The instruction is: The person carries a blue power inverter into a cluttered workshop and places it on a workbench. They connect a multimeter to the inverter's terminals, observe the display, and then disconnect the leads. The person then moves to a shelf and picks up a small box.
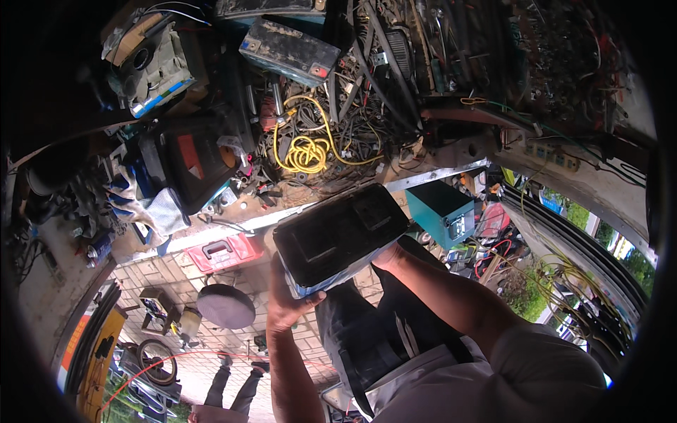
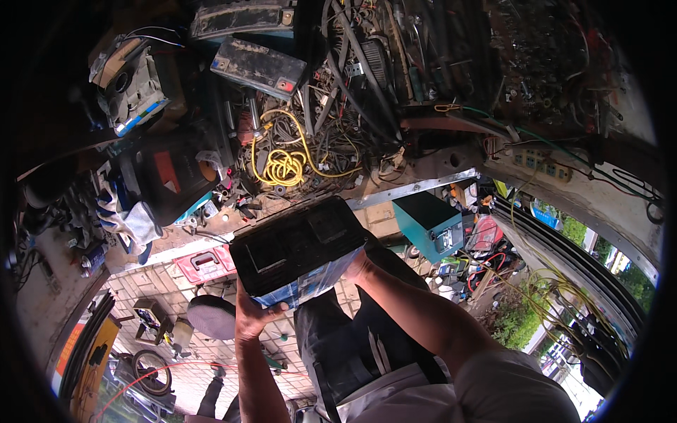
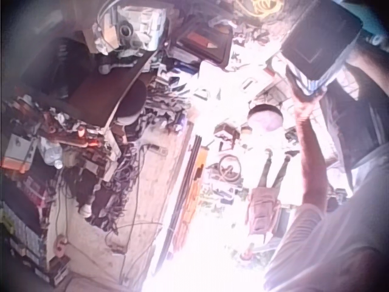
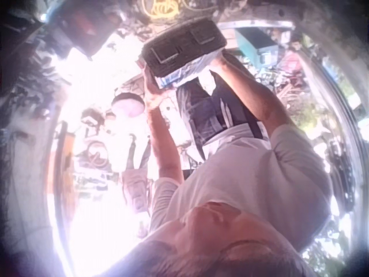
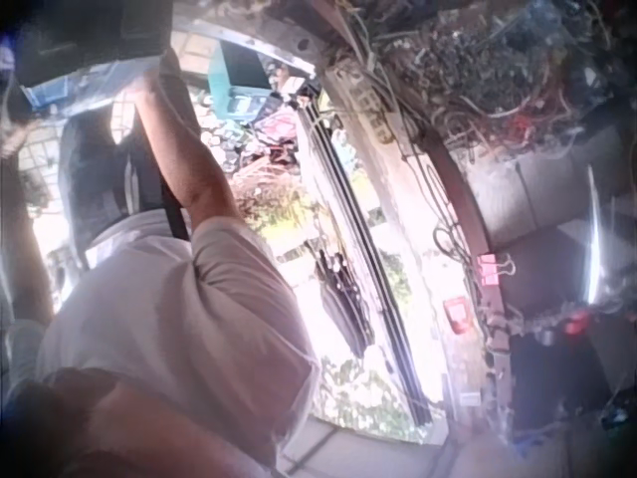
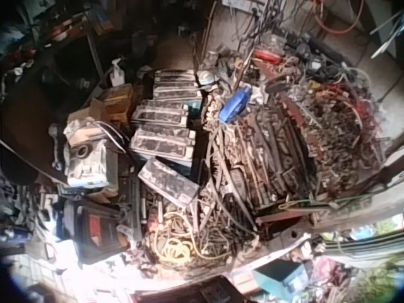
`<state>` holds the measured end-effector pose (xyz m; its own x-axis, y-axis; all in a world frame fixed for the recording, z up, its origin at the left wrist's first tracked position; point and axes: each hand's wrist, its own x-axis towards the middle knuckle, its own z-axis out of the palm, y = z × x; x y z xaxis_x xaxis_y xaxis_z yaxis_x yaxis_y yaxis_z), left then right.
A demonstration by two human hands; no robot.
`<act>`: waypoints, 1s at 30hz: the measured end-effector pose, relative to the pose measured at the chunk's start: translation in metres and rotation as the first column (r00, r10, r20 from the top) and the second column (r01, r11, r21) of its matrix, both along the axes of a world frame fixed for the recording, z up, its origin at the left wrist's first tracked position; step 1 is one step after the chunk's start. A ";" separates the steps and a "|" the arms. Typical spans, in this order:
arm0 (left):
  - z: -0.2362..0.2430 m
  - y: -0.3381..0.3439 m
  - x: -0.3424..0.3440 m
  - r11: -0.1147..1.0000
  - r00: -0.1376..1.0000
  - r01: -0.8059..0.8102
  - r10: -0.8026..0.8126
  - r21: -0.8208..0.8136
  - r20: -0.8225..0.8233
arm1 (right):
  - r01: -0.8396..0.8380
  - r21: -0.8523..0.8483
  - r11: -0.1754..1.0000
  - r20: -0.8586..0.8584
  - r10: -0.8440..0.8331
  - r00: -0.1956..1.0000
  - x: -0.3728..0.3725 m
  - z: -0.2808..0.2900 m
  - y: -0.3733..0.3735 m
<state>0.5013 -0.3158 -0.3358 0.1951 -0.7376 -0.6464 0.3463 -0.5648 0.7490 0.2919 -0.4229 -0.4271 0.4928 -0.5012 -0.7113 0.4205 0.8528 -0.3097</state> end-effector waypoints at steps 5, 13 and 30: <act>0.001 0.028 0.019 0.994 0.971 0.007 0.019 0.107 -0.238 | 0.154 0.275 0.949 0.279 -0.232 0.932 -0.010 -0.006 0.039; -0.030 0.091 0.022 0.966 0.764 -0.254 0.234 0.054 -0.601 | -0.889 -0.443 -0.114 -0.841 -0.292 0.456 -0.031 0.002 0.045; -0.044 0.124 0.026 0.946 0.749 -0.310 0.304 0.094 -0.589 | -0.367 -0.165 0.916 -0.522 0.234 0.820 -0.026 -0.025 0.071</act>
<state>0.5271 -0.1916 -0.3798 -0.0038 -0.7112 -0.7029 0.8730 -0.3451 0.3445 0.2664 -0.3516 -0.4518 0.2755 -0.5761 -0.7696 -0.1038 0.7781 -0.6195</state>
